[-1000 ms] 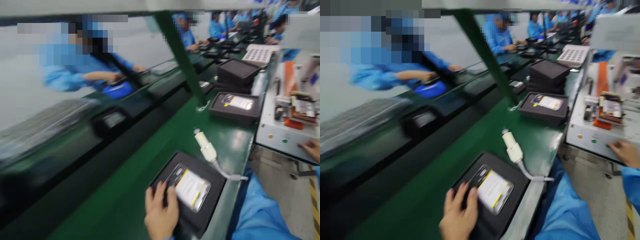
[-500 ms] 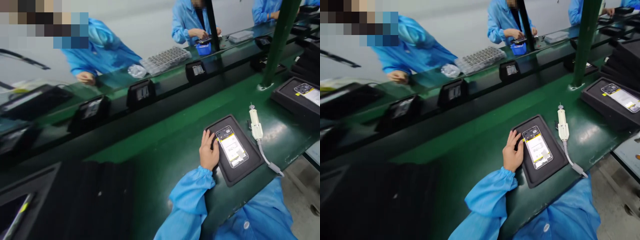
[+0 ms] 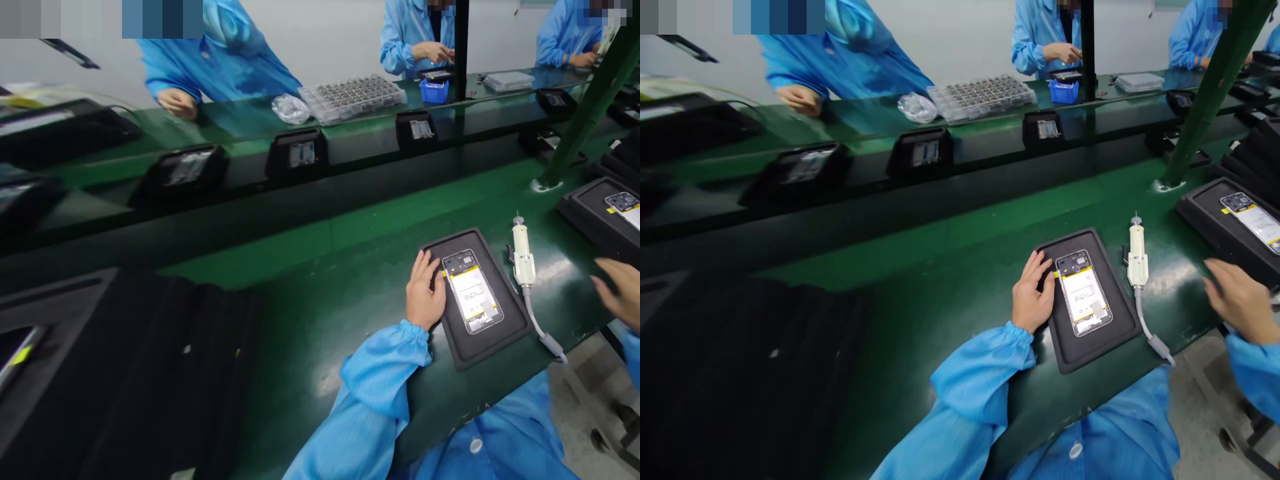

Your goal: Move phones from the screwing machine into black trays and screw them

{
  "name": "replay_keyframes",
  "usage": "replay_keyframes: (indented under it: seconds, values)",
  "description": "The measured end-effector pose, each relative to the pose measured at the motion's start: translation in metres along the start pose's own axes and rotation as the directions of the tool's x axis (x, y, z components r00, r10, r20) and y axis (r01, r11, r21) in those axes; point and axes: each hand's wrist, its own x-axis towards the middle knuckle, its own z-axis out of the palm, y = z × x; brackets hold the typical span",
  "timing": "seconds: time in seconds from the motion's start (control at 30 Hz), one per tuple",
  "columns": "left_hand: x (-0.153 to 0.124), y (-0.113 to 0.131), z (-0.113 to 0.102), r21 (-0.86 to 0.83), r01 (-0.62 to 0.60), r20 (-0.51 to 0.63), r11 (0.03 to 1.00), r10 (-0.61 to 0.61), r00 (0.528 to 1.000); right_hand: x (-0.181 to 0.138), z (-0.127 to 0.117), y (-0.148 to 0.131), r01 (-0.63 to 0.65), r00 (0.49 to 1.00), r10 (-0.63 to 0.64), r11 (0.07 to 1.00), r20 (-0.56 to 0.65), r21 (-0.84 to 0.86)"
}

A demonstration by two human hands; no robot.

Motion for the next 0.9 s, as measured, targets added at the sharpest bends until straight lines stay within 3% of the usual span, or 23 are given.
replay_keyframes:
  seconds: [0.07,0.13,0.23,0.3,0.37,0.43,0.53,0.63,0.7,0.77,0.83,0.9]
  values:
    - [0.001,-0.001,0.000,-0.011,-0.004,-0.008,1.000,0.004,1.000,0.048,0.031,-0.015,0.262,0.954,-0.256,0.965,0.159,-0.019]
    - [0.001,-0.001,0.000,-0.023,-0.006,-0.019,1.000,0.005,1.000,0.092,0.061,-0.034,0.438,0.850,-0.425,0.898,0.311,0.028]
    - [0.001,-0.001,-0.001,-0.038,-0.008,-0.035,0.999,0.007,0.999,0.132,0.090,-0.050,0.560,0.705,-0.570,0.812,0.421,0.162]
    - [0.002,-0.001,-0.001,-0.048,-0.009,-0.046,0.999,0.007,0.999,0.137,0.097,-0.049,0.575,0.669,-0.623,0.779,0.405,0.248]
    - [0.001,-0.002,0.000,-0.059,-0.010,-0.058,0.998,0.006,0.998,0.129,0.094,-0.041,0.565,0.703,-0.644,0.764,0.302,0.313]
    - [0.001,-0.003,0.001,-0.073,-0.011,-0.071,0.997,0.006,0.997,0.111,0.080,-0.032,0.529,0.789,-0.600,0.773,0.134,0.350]
    - [0.003,-0.001,0.001,-0.092,-0.011,-0.090,0.996,0.003,0.996,0.079,0.046,-0.029,0.428,0.903,-0.408,0.846,-0.131,0.319]
    - [0.009,0.024,-0.012,-0.117,-0.043,-0.096,0.992,0.032,0.995,0.055,0.010,-0.048,0.248,0.948,-0.192,0.946,-0.252,0.211]
    - [0.014,0.058,-0.030,-0.204,-0.179,-0.034,0.962,0.175,0.984,0.049,-0.007,-0.073,0.098,0.961,-0.052,0.982,-0.270,0.161]
    - [0.019,0.098,-0.051,-0.335,-0.366,0.056,0.868,0.406,0.912,0.051,-0.017,-0.105,-0.025,0.968,0.081,0.973,-0.238,0.229]
    - [0.020,0.135,-0.071,-0.382,-0.494,0.071,0.781,0.558,0.827,0.057,-0.019,-0.136,-0.106,0.985,0.155,0.901,-0.083,0.421]
    - [0.018,0.158,-0.086,-0.322,-0.563,0.015,0.761,0.599,0.801,0.064,-0.016,-0.163,-0.162,0.987,0.130,0.808,0.098,0.566]
